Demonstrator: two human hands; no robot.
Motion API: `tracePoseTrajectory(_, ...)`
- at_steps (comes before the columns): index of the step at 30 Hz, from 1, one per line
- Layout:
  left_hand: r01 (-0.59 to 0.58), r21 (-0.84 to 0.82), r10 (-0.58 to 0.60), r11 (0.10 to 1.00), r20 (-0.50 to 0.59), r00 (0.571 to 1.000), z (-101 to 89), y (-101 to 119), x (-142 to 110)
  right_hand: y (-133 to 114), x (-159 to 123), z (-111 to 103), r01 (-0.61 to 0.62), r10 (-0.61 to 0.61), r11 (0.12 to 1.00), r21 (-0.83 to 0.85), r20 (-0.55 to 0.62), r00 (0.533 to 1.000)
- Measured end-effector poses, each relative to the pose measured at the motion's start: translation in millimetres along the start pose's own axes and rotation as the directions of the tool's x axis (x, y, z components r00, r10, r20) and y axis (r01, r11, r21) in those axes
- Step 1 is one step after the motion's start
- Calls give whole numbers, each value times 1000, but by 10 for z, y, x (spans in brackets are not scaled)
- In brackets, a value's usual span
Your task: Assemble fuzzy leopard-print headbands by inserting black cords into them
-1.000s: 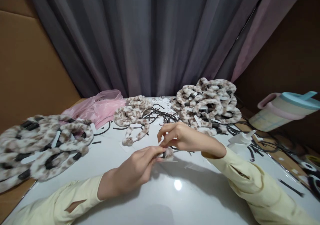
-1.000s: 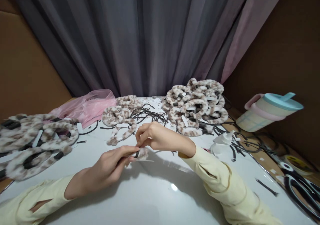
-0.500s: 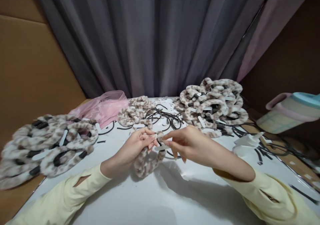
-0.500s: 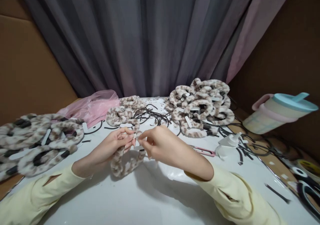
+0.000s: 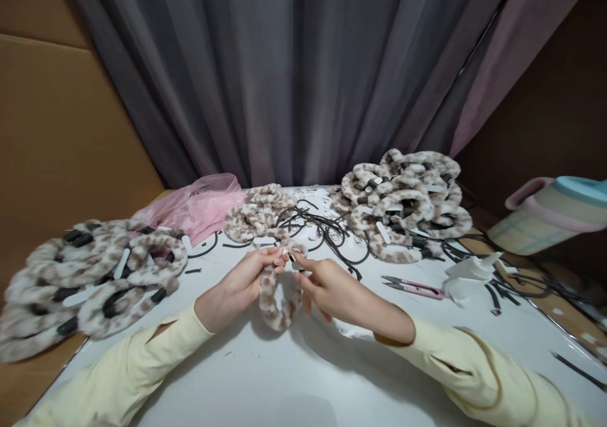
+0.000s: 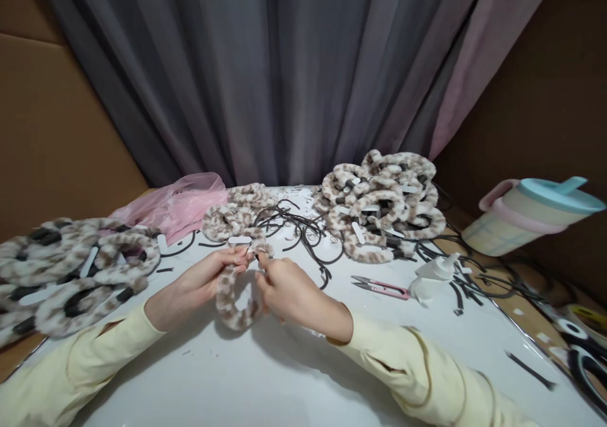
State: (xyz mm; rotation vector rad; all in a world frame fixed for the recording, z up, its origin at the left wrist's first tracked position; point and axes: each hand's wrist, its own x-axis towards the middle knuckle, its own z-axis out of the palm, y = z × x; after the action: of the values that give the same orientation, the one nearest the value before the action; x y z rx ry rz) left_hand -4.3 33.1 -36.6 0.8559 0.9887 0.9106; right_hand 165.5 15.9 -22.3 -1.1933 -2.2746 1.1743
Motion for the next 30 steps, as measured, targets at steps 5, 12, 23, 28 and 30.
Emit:
tracePoseTrajectory(5, -25, -78, 23, 997, -23, 999, 18, -7, -1, 25, 83, 60, -95, 78, 955, 282, 73, 994)
tracePoseTrajectory(12, -139, 101, 142, 985, -23, 990, 75, -45, -58, 40, 181, 65, -209, 145, 779, 591, 155, 977)
tracePoseTrajectory(23, -336, 700, 370, 629, 110, 922, 105, -4, -183, 81, 204, -8, -138, 172, 829, 541, -12, 985)
tracePoseTrajectory(28, -421, 840, 496, 343, 219, 841, 67, -40, -191, 16, 161, -130, -134, 145, 847, 514, 18, 989)
tracePoseTrajectory(30, -413, 855, 543, 314, 195, 817, 54, -76, -186, 2, 151, -166, -118, 135, 853, 509, 4, 991)
